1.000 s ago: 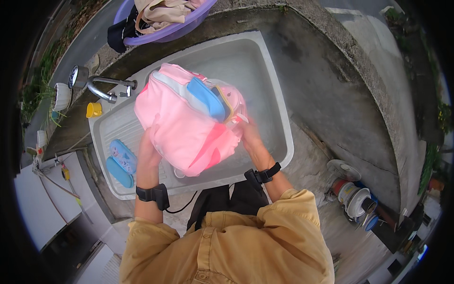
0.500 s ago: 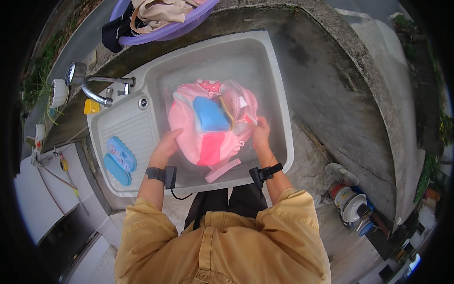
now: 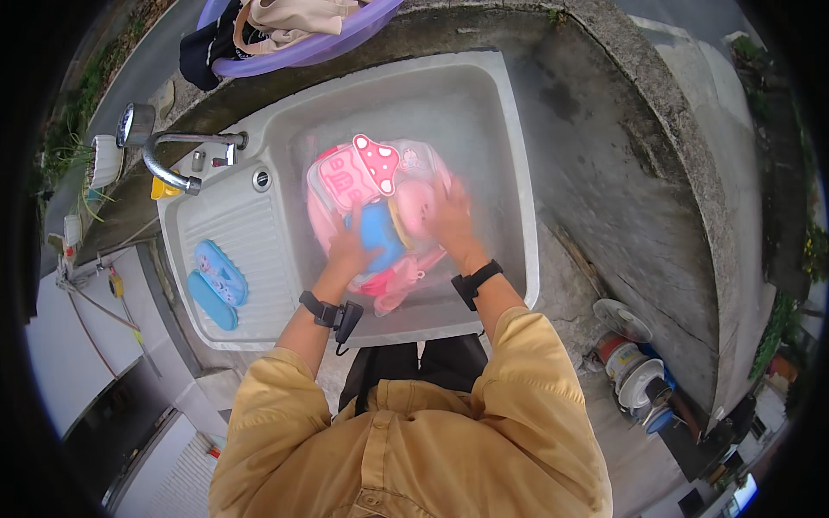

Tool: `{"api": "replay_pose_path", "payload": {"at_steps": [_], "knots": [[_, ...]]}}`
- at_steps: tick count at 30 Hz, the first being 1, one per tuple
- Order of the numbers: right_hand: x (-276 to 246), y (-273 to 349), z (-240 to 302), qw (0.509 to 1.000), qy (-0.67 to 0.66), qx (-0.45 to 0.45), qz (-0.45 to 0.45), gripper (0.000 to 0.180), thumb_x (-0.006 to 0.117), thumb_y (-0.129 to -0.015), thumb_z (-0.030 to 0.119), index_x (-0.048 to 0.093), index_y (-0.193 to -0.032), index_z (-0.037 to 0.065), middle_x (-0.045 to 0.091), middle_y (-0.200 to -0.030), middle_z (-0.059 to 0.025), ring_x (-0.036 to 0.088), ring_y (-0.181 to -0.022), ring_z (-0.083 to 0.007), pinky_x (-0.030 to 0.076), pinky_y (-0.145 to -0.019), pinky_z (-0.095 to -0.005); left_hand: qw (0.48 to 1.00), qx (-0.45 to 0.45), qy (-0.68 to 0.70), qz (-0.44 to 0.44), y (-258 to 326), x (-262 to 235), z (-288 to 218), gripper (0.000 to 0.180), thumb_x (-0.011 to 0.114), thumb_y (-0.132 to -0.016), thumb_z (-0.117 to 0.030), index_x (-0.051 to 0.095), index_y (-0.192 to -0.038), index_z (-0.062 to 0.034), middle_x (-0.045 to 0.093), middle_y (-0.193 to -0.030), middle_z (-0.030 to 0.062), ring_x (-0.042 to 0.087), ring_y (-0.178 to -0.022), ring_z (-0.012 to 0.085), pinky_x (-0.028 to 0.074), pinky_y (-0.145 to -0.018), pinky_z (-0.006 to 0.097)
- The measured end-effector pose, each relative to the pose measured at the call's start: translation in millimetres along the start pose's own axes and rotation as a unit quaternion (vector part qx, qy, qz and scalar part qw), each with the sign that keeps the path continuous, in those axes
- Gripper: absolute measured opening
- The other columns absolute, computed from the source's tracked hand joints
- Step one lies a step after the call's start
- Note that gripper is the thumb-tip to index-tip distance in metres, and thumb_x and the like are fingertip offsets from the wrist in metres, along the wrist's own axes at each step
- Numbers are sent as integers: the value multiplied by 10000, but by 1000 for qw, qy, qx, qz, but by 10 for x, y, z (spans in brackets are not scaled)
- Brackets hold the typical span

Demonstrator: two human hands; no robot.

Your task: The person washes a pink backpack in a sink using a brush and by hand, scrubbing the interior and exterior surfaces under running water.

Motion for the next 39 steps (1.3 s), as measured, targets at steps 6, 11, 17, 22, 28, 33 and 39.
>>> {"api": "replay_pose_path", "payload": {"at_steps": [6, 11, 17, 22, 28, 33, 39], "knots": [[80, -63, 6, 997, -58, 45, 20, 1043, 744, -615, 195, 53, -1397, 203, 222, -1345, -227, 389, -1092, -471, 411, -878, -470, 996, -71, -30, 41, -358, 142, 316, 1096, 771, -603, -325, 17, -1395, -251, -15, -1389, 315, 338, -1216, 418, 234, -1001, 557], [241, 100, 249, 993, -62, 102, 0, 984, 713, -647, 179, 72, -1393, 140, 221, -1341, -238, 400, -1069, -475, 423, -862, -456, 997, -40, -46, 38, -426, 125, 627, 1049, 771, -595, -326, 87, -1389, -279, 34, -1398, 291, 259, -1265, 398, 205, -989, 593], [132, 459, 587, 998, -35, 48, 5, 792, 669, -666, 168, 259, -1341, 109, 290, -1310, -260, 435, -1067, -442, 430, -853, -448, 981, -118, -131, -79, -198, -284, 86, 796, 647, -719, -367, 225, -1367, -177, 154, -1385, 261, 165, -1272, 446, 201, -993, 581], [-200, -100, -81, 927, -166, 161, 296, 572, 572, -715, 147, 374, -1245, 64, 436, -1206, -249, 516, -1009, -382, 444, -844, -409, 983, -28, -108, -146, -542, -90, -203, 864, 581, -756, -466, 173, -1355, 5, 197, -1365, 280, 140, -1265, 475, 182, -1000, 576], [-138, -321, -371, 981, -83, 138, 104, 506, 519, -741, 142, 405, -1214, 5, 518, -1103, -273, 497, -1052, -384, 406, -895, -400, 967, -93, -215, -104, -872, 313, -14, 800, 581, -772, -425, 225, -1328, 26, 224, -1358, 262, 259, -1203, 486, 419, -854, 518], [113, -491, -444, 970, -124, 96, 187, 477, 477, -774, 105, 399, -1232, 1, 512, -1129, -266, 465, -1093, -396, 385, -922, -395, 986, -66, -135, -70, -858, 192, 246, 526, 598, -773, -300, 451, -1168, 14, 378, -1274, 212, 384, -1125, 455, 465, -793, 479], [-34, -545, -397, 936, 90, 142, 309, 387, 464, -788, 110, 480, -1170, 51, 525, -1138, -224, 505, -1066, -355, 402, -907, -395, 981, 28, -6, -190, -666, -128, 557, 172, 594, -713, -158, 573, -803, -13, 622, -843, 154, 602, -755, 339, 483, -629, 389]]}}
Point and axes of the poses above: each hand's wrist, its own y-axis away from the middle knuckle, its own x-axis out of the palm, z = x × y, the point moved 1 cm from there along -y, towards the middle knuckle
